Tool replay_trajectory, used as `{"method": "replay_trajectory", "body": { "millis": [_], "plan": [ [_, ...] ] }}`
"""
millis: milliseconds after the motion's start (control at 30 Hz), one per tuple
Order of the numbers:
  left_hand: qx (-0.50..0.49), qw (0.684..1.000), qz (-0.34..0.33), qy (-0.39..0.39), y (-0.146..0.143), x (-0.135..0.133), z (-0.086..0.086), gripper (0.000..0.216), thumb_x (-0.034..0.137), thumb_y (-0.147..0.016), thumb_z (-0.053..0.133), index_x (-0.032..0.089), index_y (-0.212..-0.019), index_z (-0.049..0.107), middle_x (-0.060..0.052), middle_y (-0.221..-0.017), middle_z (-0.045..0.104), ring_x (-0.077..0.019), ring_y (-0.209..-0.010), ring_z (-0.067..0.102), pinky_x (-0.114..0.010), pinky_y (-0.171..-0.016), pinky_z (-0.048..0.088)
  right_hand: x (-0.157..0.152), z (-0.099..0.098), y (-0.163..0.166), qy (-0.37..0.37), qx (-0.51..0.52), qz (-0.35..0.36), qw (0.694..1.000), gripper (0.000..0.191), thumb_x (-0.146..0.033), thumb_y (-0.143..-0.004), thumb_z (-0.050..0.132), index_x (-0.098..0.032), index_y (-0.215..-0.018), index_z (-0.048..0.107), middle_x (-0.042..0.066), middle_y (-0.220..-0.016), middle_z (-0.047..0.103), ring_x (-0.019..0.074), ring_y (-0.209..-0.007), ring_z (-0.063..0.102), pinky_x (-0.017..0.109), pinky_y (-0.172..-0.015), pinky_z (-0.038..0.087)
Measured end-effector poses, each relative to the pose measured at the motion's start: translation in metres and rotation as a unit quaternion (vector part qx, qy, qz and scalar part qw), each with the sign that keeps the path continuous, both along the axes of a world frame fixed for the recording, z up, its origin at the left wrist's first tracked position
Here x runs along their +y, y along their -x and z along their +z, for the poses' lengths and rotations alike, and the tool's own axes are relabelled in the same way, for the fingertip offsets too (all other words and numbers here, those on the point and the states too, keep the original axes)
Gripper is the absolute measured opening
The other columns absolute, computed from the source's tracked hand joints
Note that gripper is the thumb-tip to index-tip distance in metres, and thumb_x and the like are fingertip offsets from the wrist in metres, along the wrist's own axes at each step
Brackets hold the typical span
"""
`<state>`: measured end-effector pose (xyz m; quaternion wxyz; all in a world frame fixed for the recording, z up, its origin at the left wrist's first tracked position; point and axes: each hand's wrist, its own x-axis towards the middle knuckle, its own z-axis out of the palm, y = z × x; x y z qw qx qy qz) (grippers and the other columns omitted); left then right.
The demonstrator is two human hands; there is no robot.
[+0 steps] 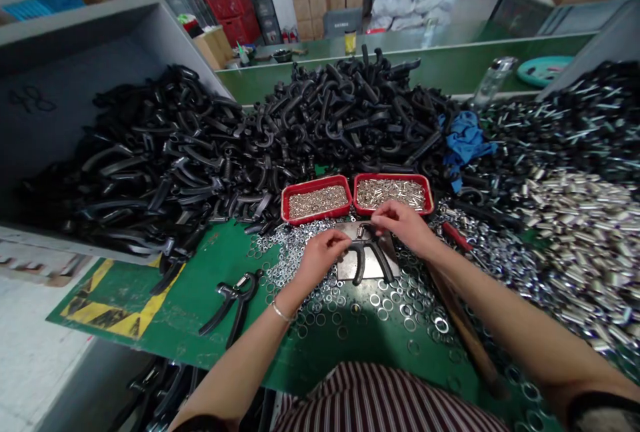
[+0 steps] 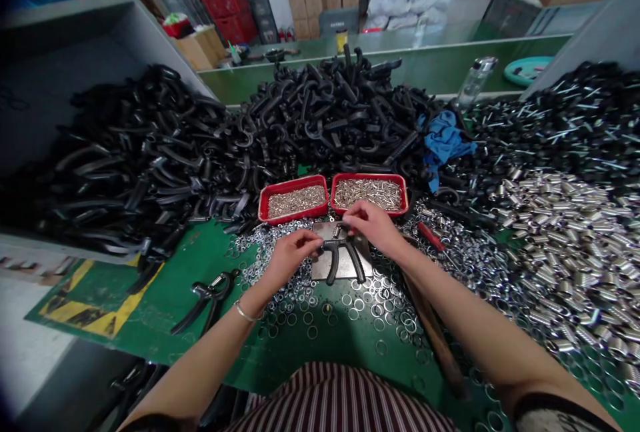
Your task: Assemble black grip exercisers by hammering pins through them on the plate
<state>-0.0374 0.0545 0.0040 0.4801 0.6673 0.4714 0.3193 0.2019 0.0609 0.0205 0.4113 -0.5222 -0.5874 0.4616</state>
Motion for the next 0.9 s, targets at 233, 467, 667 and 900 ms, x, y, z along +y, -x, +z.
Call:
{"method": "replay_trajectory", "body": {
  "millis": [233, 467, 667, 900],
  "plan": [
    [-0.066, 0.994, -0.031, 0.083, -0.018, -0.002, 0.008, 0.015, 0.029, -0.086, 0.068, 0.018, -0.096, 0.07, -0.003, -0.081, 0.075, -0.0179, -0.075, 0.074, -0.031, -0.076, 0.056, -0.039, -0.025, -0.005, -0.024, -0.145, 0.027, 0.989, 0.005, -0.026, -0.091, 0.058, -0.021, -0.093, 0.059, 0.0, -0.082, 0.067, 0.0171, -0.072, 0.065, 0.032, -0.07, 0.049],
    [0.1, 0.989, -0.003, -0.106, 0.007, -0.007, -0.005, 0.01, 0.026, -0.094, 0.06, 0.02, -0.093, 0.068, -0.003, -0.088, 0.071, -0.0183, -0.083, 0.068, -0.033, -0.083, 0.053, -0.024, -0.028, 0.009, -0.184, -0.271, 0.076, 0.942, 0.011, -0.024, -0.095, 0.057, -0.02, -0.085, 0.059, 0.008, -0.087, 0.066, 0.0237, -0.088, 0.06, 0.039, -0.083, 0.049],
    [0.17, 0.956, -0.041, -0.237, 0.004, -0.003, -0.006, 0.012, 0.026, -0.097, 0.058, 0.02, -0.093, 0.068, -0.005, -0.094, 0.069, -0.0214, -0.096, 0.062, -0.038, -0.091, 0.047, -0.023, -0.039, 0.014, -0.276, -0.341, 0.076, 0.895, 0.019, -0.027, -0.1, 0.052, -0.018, -0.086, 0.062, 0.011, -0.09, 0.063, 0.0255, -0.089, 0.055, 0.041, -0.082, 0.05],
    [0.199, 0.943, -0.04, -0.263, -0.01, -0.001, -0.012, 0.014, 0.031, -0.097, 0.058, 0.02, -0.093, 0.067, -0.005, -0.095, 0.068, -0.0225, -0.097, 0.061, -0.041, -0.093, 0.044, -0.024, -0.048, 0.016, -0.31, -0.399, 0.071, 0.86, 0.024, -0.026, -0.102, 0.046, -0.017, -0.087, 0.063, 0.014, -0.092, 0.064, 0.027, -0.092, 0.054, 0.043, -0.084, 0.05]
  ]
}}
